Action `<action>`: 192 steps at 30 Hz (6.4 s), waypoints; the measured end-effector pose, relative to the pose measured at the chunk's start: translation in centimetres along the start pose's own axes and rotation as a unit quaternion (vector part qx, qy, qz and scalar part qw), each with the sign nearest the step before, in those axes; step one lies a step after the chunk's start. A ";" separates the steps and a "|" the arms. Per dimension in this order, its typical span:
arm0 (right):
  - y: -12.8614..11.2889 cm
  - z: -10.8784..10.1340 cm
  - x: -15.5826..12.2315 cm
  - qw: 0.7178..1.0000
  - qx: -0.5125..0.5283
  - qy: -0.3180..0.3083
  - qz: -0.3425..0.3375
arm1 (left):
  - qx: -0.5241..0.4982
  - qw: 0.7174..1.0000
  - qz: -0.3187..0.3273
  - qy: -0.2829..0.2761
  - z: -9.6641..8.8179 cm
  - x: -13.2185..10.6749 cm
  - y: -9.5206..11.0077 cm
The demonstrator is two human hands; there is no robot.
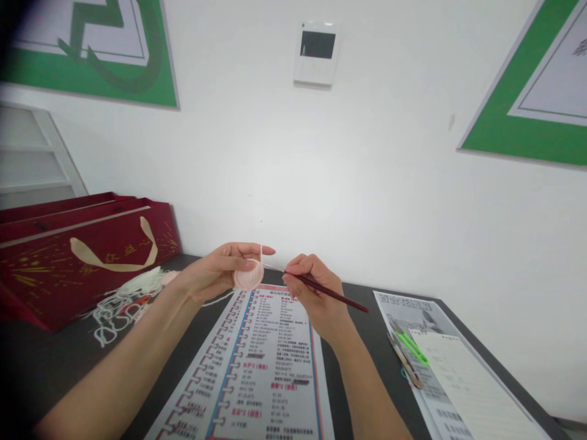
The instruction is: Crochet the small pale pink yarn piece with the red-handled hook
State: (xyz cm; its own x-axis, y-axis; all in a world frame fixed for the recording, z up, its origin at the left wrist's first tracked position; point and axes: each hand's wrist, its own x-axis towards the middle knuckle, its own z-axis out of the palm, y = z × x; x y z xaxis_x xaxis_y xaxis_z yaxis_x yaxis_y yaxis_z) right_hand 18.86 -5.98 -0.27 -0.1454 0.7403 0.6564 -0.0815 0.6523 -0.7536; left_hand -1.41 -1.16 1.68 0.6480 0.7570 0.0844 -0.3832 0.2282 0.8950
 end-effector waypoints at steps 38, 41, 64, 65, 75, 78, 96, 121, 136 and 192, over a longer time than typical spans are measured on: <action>0.6 0.5 -0.1 0.996 -0.058 0.064 -0.013 | 0.147 0.969 0.167 0.108 2.0 0.9 -1.9; 0.5 0.8 -0.4 0.987 -0.143 0.065 -0.042 | 0.159 0.965 0.175 0.110 2.1 1.0 -2.0; 3.8 0.2 0.2 0.839 -0.433 -0.036 -0.329 | 0.050 0.989 0.097 0.102 2.7 1.2 -2.7; 3.8 0.4 0.2 0.828 -0.450 -0.031 -0.332 | 0.048 0.988 0.104 0.105 2.7 1.3 -2.8; 1.0 2.3 -0.7 0.916 -0.351 0.021 -0.196 | 0.228 0.932 0.234 0.157 1.9 1.3 -2.4; 0.4 2.3 -0.4 0.976 -0.190 0.102 -0.040 | 0.264 0.920 0.251 0.143 1.7 1.1 -2.4; 0.5 1.8 0.9 0.972 0.205 0.055 0.102 | 0.166 0.965 0.190 0.069 2.1 0.7 -1.9; 0.6 0.4 0.2 0.999 -0.017 0.023 -0.017 | 0.000 0.998 0.062 0.027 0.6 0.6 -0.8; -1.1 -0.1 -0.2 0.997 -0.071 -0.024 -0.009 | -0.002 0.999 0.002 -0.034 -0.1 -0.1 0.2; 0.9 1.8 -0.3 0.940 -0.322 0.049 -0.104 | 0.378 0.871 0.249 0.191 3.3 0.8 -2.9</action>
State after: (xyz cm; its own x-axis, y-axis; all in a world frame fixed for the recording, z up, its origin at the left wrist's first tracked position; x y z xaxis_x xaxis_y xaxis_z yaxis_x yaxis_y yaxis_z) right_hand 17.02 -5.89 -1.20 -0.0974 0.5764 0.8114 0.5194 0.7249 -0.4526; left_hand 2.34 -3.23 0.58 0.2048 0.8284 0.5213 0.0822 -0.5453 0.8342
